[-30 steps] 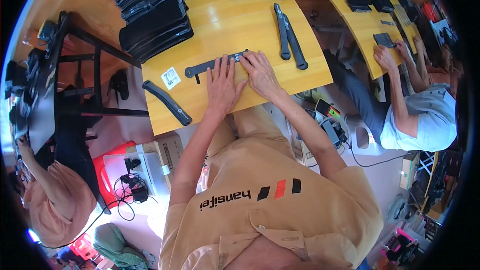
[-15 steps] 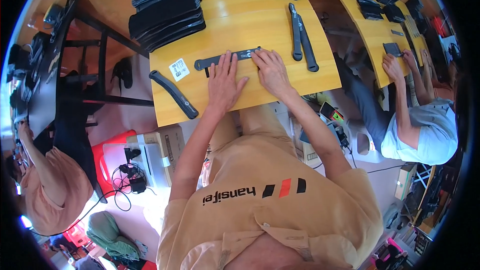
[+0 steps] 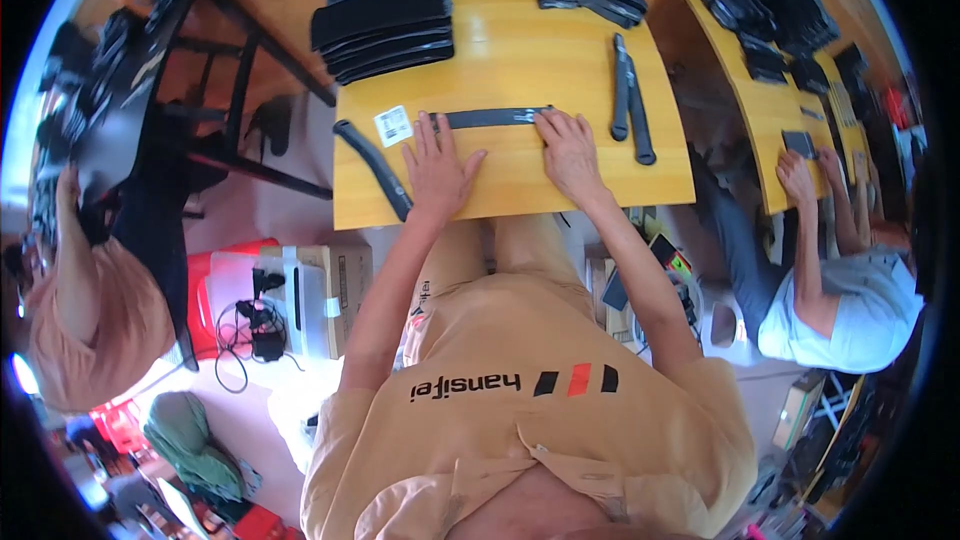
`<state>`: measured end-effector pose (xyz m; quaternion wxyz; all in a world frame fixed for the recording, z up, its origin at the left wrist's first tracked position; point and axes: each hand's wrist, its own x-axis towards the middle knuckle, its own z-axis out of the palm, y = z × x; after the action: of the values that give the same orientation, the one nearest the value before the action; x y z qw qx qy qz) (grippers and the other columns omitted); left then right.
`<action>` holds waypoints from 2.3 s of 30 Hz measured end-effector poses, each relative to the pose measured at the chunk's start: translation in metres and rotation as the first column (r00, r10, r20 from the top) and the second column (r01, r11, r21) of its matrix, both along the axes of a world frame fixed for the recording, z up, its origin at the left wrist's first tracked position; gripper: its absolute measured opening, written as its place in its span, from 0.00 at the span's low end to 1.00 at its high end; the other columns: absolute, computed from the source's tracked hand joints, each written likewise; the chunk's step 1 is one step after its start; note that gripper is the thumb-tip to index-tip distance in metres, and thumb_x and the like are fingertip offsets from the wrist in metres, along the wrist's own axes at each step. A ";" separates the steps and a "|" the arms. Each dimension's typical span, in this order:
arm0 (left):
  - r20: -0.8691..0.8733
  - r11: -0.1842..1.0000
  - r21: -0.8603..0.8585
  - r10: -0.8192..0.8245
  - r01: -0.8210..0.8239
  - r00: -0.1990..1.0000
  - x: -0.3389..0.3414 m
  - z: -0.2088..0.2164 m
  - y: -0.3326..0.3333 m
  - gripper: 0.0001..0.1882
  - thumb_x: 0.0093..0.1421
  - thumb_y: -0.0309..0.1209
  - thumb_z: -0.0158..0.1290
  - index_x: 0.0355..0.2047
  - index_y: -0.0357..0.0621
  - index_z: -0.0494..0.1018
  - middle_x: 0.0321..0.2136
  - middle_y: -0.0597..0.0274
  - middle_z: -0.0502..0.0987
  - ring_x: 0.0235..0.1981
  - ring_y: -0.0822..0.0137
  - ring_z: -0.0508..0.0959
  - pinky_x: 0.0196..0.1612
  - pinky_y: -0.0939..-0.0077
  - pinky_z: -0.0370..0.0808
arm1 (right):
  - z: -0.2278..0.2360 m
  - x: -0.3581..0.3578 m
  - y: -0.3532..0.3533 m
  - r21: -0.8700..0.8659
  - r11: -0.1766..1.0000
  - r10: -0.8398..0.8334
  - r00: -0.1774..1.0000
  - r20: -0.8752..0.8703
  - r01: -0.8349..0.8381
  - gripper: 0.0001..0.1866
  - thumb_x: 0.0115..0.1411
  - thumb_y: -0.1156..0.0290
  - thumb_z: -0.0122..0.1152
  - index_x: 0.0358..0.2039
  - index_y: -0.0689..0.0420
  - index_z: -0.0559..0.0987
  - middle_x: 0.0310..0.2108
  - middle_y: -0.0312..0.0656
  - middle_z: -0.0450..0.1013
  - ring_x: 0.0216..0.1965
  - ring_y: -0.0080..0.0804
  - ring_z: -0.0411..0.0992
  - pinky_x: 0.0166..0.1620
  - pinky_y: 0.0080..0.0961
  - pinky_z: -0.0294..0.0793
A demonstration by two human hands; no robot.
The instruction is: The recorder is manually attaching small plastic buckles or clips to black fabric straps at a workstation.
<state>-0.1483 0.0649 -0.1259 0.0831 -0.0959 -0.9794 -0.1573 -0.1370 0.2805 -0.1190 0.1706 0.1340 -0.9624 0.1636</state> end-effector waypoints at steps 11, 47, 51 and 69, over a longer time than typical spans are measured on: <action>0.021 0.532 0.815 0.372 -0.232 0.928 0.077 0.022 -0.090 0.13 0.59 0.30 0.48 0.40 0.34 0.71 0.34 0.53 0.76 0.34 0.64 0.76 0.34 0.74 0.72 | 0.021 0.047 -0.100 -0.415 0.883 0.270 0.961 0.063 -0.221 0.23 0.46 0.74 0.56 0.46 0.61 0.70 0.40 0.48 0.65 0.42 0.45 0.65 0.45 0.37 0.64; 0.379 -0.145 0.882 -0.346 -0.448 0.859 0.073 0.099 -0.050 0.13 0.58 0.28 0.51 0.39 0.30 0.69 0.26 0.57 0.77 0.25 0.70 0.79 0.28 0.83 0.78 | 0.105 0.073 -0.091 -0.742 0.605 0.401 0.916 -0.028 -0.288 0.16 0.42 0.88 0.53 0.33 0.63 0.78 0.32 0.45 0.72 0.31 0.34 0.73 0.34 0.22 0.73; 0.385 -0.056 0.905 -0.309 -0.421 0.870 0.075 0.100 -0.044 0.11 0.58 0.28 0.50 0.38 0.31 0.69 0.25 0.58 0.77 0.24 0.71 0.79 0.27 0.82 0.78 | 0.100 0.075 -0.088 -0.708 0.624 0.397 0.914 -0.077 -0.331 0.17 0.40 0.87 0.53 0.33 0.63 0.78 0.31 0.45 0.72 0.29 0.34 0.73 0.32 0.23 0.73; 0.411 0.098 0.911 -0.235 -0.399 0.881 0.080 0.111 -0.035 0.10 0.55 0.26 0.54 0.35 0.33 0.70 0.25 0.60 0.76 0.24 0.75 0.77 0.24 0.86 0.75 | 0.107 0.075 -0.080 -0.606 0.686 0.451 0.889 -0.080 -0.403 0.13 0.40 0.85 0.56 0.30 0.62 0.78 0.28 0.44 0.73 0.25 0.36 0.72 0.27 0.23 0.72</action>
<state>-0.0681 0.0295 -0.0154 -0.1006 0.0828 -0.6077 -0.7834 -0.0617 0.2001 -0.0122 0.1252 0.2859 -0.8056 0.5036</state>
